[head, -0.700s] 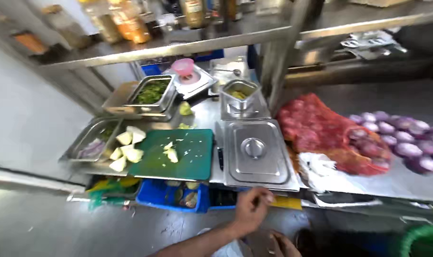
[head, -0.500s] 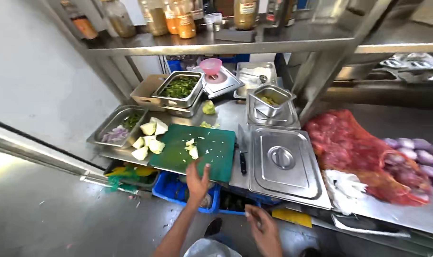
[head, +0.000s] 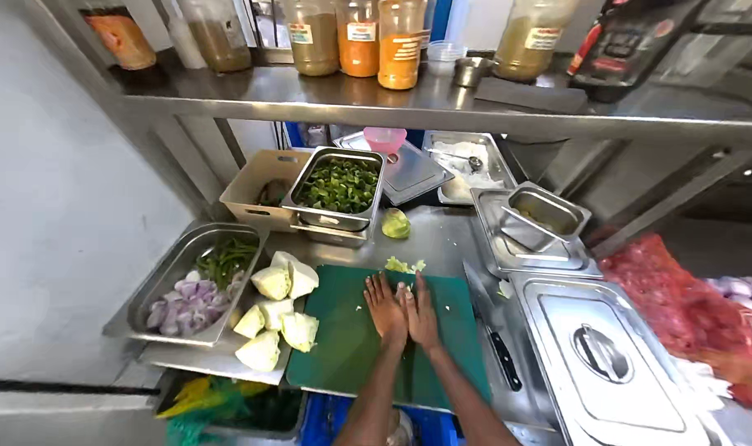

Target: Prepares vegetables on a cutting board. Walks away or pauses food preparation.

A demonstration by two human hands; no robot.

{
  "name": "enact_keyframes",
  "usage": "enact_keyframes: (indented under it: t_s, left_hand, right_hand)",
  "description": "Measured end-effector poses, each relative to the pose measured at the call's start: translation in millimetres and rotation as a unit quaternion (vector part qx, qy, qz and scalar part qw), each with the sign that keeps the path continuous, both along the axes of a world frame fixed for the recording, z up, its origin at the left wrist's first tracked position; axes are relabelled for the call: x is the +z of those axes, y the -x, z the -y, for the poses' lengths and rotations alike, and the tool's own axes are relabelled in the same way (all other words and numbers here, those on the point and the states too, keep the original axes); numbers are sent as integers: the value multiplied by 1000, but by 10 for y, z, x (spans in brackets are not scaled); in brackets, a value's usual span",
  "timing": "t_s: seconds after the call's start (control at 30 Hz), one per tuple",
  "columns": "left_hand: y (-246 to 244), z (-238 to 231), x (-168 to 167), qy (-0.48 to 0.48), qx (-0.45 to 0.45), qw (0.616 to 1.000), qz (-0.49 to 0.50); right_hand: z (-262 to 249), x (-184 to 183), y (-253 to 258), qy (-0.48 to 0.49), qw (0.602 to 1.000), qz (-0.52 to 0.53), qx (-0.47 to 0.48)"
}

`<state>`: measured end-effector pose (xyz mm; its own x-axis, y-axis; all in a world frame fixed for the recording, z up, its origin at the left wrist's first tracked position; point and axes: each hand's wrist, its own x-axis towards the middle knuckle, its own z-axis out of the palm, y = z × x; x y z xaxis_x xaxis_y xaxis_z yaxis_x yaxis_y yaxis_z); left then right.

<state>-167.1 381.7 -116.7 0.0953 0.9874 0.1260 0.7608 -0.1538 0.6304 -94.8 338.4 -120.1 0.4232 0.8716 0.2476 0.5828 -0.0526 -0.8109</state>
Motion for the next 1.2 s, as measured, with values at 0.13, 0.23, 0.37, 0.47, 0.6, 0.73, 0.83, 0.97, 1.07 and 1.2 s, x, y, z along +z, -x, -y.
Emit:
enact_keyframes:
  t_s: [0.13, 0.23, 0.37, 0.47, 0.6, 0.73, 0.83, 0.97, 1.07, 1.2]
  left_hand:
    - [-171, -699, 37, 34, -77, 982, 167]
    - [-248, -1015, 69, 11, -69, 971, 230]
    - [71, -835, 224, -82, -4, 986, 147]
    - [412, -23, 132, -62, 43, 997, -17]
    - [401, 508, -12, -28, -39, 982, -182]
    - [-19, -79, 20, -19, -88, 986, -142]
    - [-294, -481, 69, 15, -108, 988, -113]
    - [-483, -917, 68, -27, -114, 992, -47]
    - [-515, -1041, 237, -153, -119, 980, 52]
    - [-378, -848, 470, -109, -119, 986, 39]
  right_hand:
    - [-779, 66, -192, -75, 977, -196, 47]
    - [-1173, 188, -395, -101, 983, -153, -15]
    - [-1674, 499, -824, -8, 997, -3, -70]
    - [-2129, 499, -921, 108, 993, 35, -44]
    - [-2403, 365, -831, 211, 961, 180, 6]
    - [-2368, 338, -931, 167, 972, 168, -7]
    - [-2127, 450, -1081, 109, 982, 150, -30]
    - [-1598, 855, -1295, 10, 991, 110, -81]
    - [-877, 1301, -1243, -39, 991, 55, -119]
    - [76, 1455, -976, -71, 978, -77, -180]
